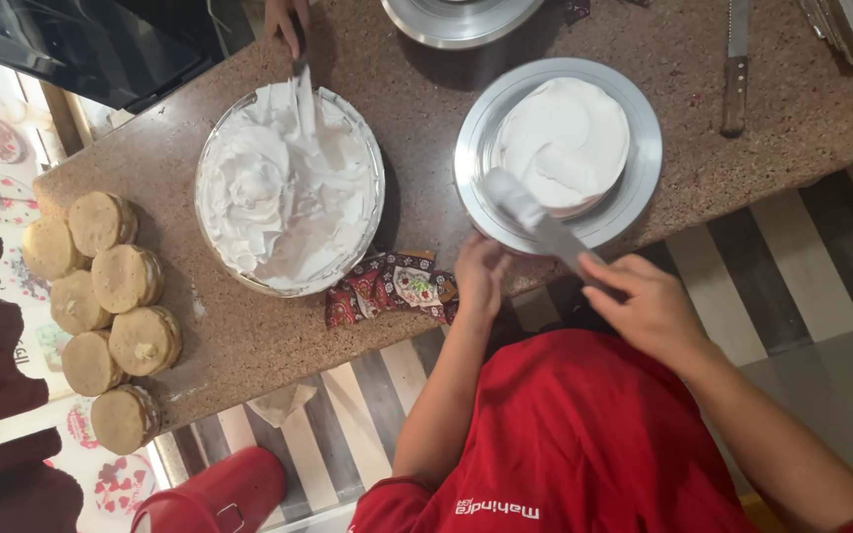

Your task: The person uses a spatula to scoop white frosting from a large bowl and spreads it over a round cake layer on a turntable, rotating the cake to coat the top and sides. They also handle a cake board and reposition the plate while working.

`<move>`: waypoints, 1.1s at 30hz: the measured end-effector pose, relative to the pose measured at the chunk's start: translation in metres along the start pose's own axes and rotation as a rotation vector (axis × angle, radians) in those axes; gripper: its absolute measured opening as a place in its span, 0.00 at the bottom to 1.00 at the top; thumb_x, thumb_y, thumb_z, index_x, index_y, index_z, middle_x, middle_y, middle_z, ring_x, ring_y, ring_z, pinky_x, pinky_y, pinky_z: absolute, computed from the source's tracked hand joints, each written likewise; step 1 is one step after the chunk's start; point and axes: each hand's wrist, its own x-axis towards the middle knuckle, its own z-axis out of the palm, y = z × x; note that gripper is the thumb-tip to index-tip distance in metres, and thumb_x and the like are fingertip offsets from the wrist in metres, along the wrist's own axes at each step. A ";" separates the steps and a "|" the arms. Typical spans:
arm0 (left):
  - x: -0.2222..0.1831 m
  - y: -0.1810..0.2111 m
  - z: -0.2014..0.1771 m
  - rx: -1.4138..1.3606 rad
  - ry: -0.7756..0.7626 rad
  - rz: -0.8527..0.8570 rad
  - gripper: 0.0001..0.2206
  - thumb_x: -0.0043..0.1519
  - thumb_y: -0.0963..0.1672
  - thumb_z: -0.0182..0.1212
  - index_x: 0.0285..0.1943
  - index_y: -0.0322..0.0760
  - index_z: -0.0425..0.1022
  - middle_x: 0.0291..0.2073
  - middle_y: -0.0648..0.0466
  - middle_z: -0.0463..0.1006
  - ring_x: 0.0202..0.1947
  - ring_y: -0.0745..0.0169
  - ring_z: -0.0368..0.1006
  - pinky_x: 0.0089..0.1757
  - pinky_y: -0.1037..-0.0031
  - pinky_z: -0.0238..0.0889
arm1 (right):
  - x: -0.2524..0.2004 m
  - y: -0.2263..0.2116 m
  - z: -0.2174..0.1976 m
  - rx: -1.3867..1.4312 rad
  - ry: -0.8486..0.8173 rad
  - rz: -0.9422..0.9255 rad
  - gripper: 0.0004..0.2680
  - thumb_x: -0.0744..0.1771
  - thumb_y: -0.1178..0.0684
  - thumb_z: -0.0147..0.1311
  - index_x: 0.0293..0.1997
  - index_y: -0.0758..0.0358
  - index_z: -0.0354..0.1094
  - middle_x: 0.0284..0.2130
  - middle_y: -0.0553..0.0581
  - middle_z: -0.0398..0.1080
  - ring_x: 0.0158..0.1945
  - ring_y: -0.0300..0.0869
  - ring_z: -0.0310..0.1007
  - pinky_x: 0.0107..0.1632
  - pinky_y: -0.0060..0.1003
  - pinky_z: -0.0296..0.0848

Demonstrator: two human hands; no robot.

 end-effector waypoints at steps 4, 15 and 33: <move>0.000 -0.003 0.001 -0.176 0.109 0.094 0.14 0.64 0.40 0.55 0.58 0.33 0.67 0.44 0.51 0.77 0.44 0.57 0.73 0.47 0.64 0.71 | 0.004 0.007 0.002 -0.186 -0.003 -0.037 0.16 0.66 0.51 0.62 0.61 0.52 0.74 0.36 0.58 0.71 0.33 0.47 0.73 0.38 0.43 0.73; -0.018 0.015 0.026 -0.093 -0.023 -0.098 0.13 0.63 0.40 0.53 0.56 0.33 0.68 0.48 0.49 0.79 0.47 0.56 0.78 0.50 0.61 0.72 | 0.006 0.007 0.006 -0.189 0.017 -0.075 0.16 0.65 0.54 0.62 0.61 0.54 0.74 0.35 0.58 0.70 0.31 0.48 0.72 0.35 0.43 0.72; -0.008 0.017 0.016 -0.359 -0.001 0.086 0.09 0.66 0.42 0.52 0.49 0.27 0.66 0.46 0.43 0.77 0.49 0.53 0.77 0.53 0.63 0.73 | 0.005 0.001 0.010 -0.025 0.018 -0.034 0.16 0.66 0.51 0.62 0.62 0.51 0.73 0.35 0.54 0.71 0.34 0.46 0.74 0.39 0.41 0.74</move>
